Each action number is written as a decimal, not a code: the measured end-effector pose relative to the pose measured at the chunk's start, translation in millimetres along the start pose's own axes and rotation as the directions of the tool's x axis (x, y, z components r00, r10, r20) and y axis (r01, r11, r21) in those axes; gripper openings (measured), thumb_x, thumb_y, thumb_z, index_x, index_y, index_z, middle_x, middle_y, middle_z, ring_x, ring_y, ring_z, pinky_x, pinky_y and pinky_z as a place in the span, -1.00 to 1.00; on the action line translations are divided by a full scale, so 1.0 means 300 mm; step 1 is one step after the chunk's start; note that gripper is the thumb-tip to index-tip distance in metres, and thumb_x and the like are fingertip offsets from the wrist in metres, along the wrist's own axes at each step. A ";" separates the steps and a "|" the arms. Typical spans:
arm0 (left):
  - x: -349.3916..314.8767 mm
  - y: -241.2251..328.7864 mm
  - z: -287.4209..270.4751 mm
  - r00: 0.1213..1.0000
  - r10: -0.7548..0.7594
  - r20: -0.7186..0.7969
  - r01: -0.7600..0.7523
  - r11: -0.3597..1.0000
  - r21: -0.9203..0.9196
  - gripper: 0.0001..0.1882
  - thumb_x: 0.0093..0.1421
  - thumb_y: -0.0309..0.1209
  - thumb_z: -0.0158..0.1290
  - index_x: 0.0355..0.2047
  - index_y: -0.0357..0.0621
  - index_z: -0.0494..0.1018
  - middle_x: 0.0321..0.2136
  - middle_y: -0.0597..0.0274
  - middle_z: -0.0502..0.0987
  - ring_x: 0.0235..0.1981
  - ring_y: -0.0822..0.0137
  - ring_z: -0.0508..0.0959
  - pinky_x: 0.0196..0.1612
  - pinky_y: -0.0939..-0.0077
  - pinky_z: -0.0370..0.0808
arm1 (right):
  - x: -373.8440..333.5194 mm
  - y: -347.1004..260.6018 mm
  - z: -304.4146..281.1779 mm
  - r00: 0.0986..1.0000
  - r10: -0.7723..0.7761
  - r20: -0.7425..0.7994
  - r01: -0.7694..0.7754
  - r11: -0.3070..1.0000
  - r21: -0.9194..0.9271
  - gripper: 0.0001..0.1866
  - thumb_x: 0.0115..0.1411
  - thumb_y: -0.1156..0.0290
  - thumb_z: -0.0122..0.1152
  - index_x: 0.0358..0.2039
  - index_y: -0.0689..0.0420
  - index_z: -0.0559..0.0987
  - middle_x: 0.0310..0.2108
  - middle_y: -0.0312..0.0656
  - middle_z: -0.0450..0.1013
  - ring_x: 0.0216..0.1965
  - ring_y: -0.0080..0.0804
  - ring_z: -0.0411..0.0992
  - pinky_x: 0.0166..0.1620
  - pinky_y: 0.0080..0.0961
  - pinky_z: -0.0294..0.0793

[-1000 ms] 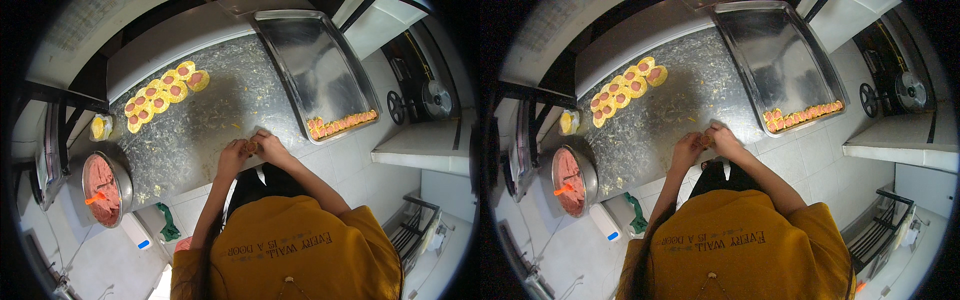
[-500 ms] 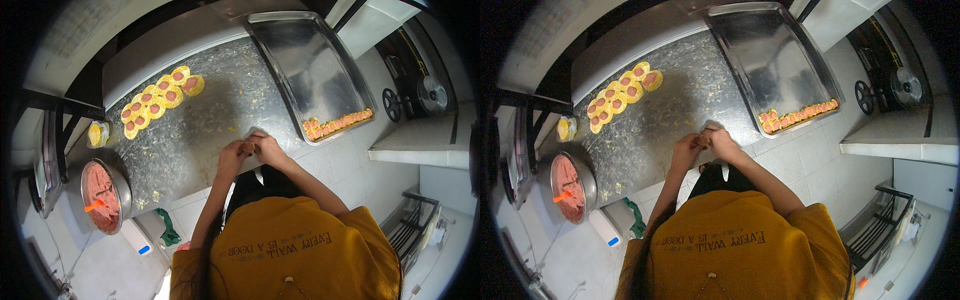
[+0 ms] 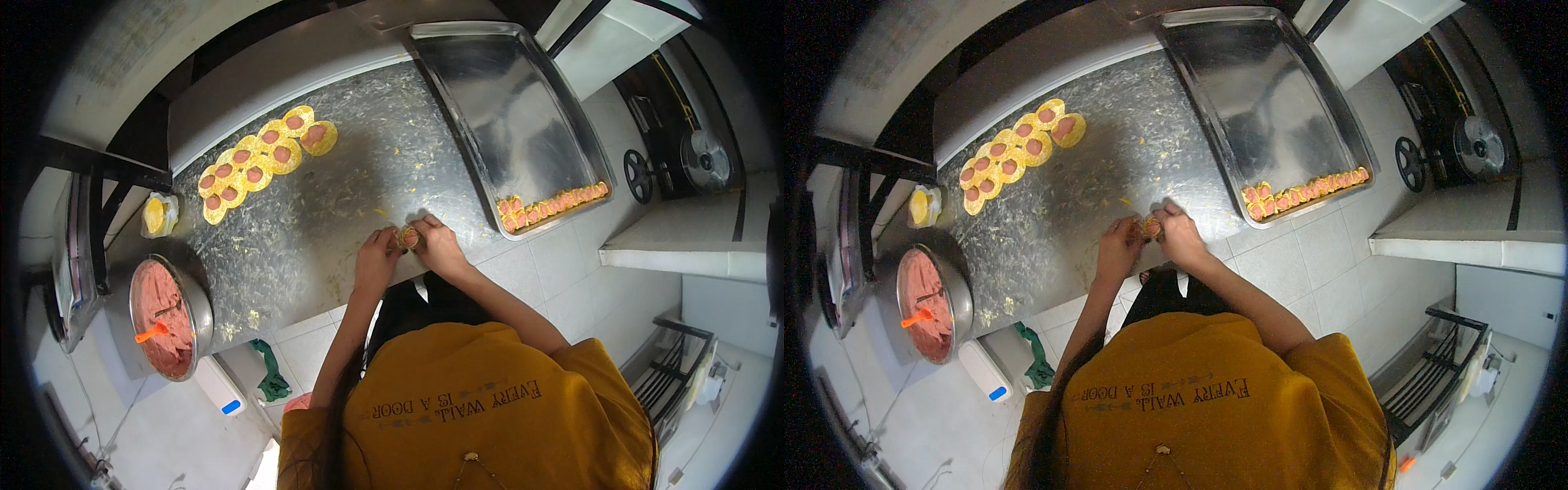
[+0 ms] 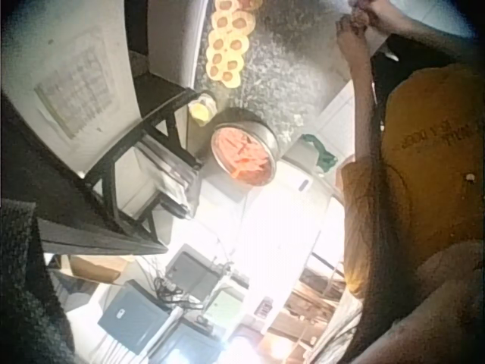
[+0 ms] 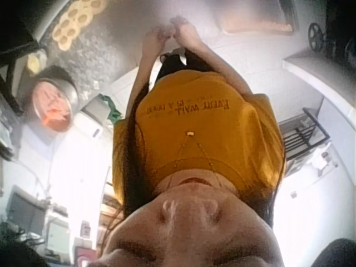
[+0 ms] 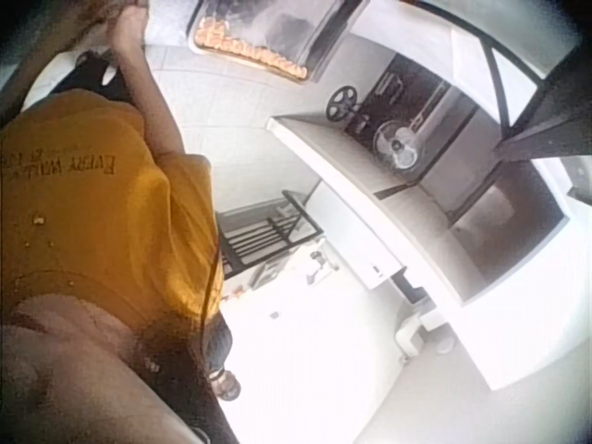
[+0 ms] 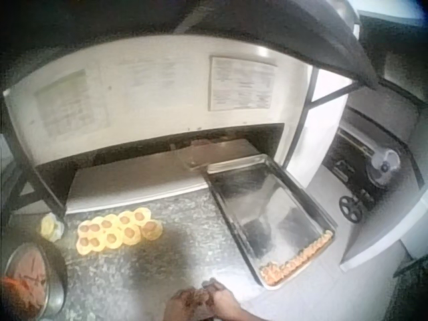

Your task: The person places a pink filling onto yellow circular dough pieces and folds them into half-moon shapes. The finished items are arranged in rows on a metal tray. The person repeats this process for multiple units.

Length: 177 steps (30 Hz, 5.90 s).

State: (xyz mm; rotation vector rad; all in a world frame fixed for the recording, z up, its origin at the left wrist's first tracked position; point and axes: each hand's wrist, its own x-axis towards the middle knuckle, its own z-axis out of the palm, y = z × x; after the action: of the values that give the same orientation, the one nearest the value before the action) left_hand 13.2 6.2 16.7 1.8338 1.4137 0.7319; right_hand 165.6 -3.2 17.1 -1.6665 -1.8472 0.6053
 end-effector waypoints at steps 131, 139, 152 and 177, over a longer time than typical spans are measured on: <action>0.055 -0.186 -0.136 0.779 -0.626 0.031 0.425 0.491 -0.761 -0.75 0.20 -0.42 -0.17 -0.13 -0.27 0.27 -0.27 0.12 0.41 -0.31 0.35 0.49 -0.37 0.52 0.50 | 0.316 -0.032 0.132 0.893 -0.291 0.344 0.097 0.870 0.483 -0.53 -0.09 0.72 -0.05 -0.12 0.11 0.52 -0.30 -0.13 0.46 -0.31 -0.37 0.44 -0.21 -0.51 0.40; 0.054 -0.118 -0.151 0.790 -0.603 0.109 0.337 0.280 -0.899 -0.70 0.16 -0.50 -0.14 -0.09 -0.30 0.29 -0.29 0.16 0.45 -0.26 0.39 0.48 -0.21 0.63 0.46 | 0.251 -0.022 0.107 0.949 -0.150 0.278 0.016 0.902 0.432 -0.55 -0.05 0.72 -0.10 -0.14 0.11 0.53 -0.29 -0.14 0.42 -0.29 -0.35 0.42 -0.21 -0.54 0.38; 0.030 -0.157 -0.082 0.876 -0.472 -0.101 0.224 0.582 -0.782 -0.66 0.12 -0.63 -0.08 -0.06 -0.36 0.33 -0.15 0.13 0.44 -0.19 0.38 0.47 -0.18 0.58 0.47 | 0.259 0.012 0.111 0.882 -0.033 0.469 -0.360 0.596 0.718 -0.67 0.10 0.72 -0.11 -0.10 0.29 0.46 -0.12 -0.19 0.41 -0.10 -0.44 0.37 -0.02 -0.54 0.36; 0.048 -0.042 -0.089 0.881 -0.468 -0.066 0.077 0.281 -0.957 -0.88 0.11 -0.60 -0.04 -0.32 -0.20 0.33 -0.27 0.24 0.41 -0.21 0.35 0.48 -0.17 0.48 0.52 | 0.210 -0.085 0.036 0.960 -0.101 0.262 -0.207 0.373 0.904 -0.63 -0.04 0.75 0.08 -0.16 0.23 0.42 -0.06 -0.17 0.36 -0.05 -0.46 0.34 -0.03 -0.57 0.35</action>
State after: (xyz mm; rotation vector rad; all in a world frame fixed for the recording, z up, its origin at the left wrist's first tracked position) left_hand -11.3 27.1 22.8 0.4790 1.0224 1.3561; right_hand 136.0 56.8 33.5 -0.8311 -1.1156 1.6264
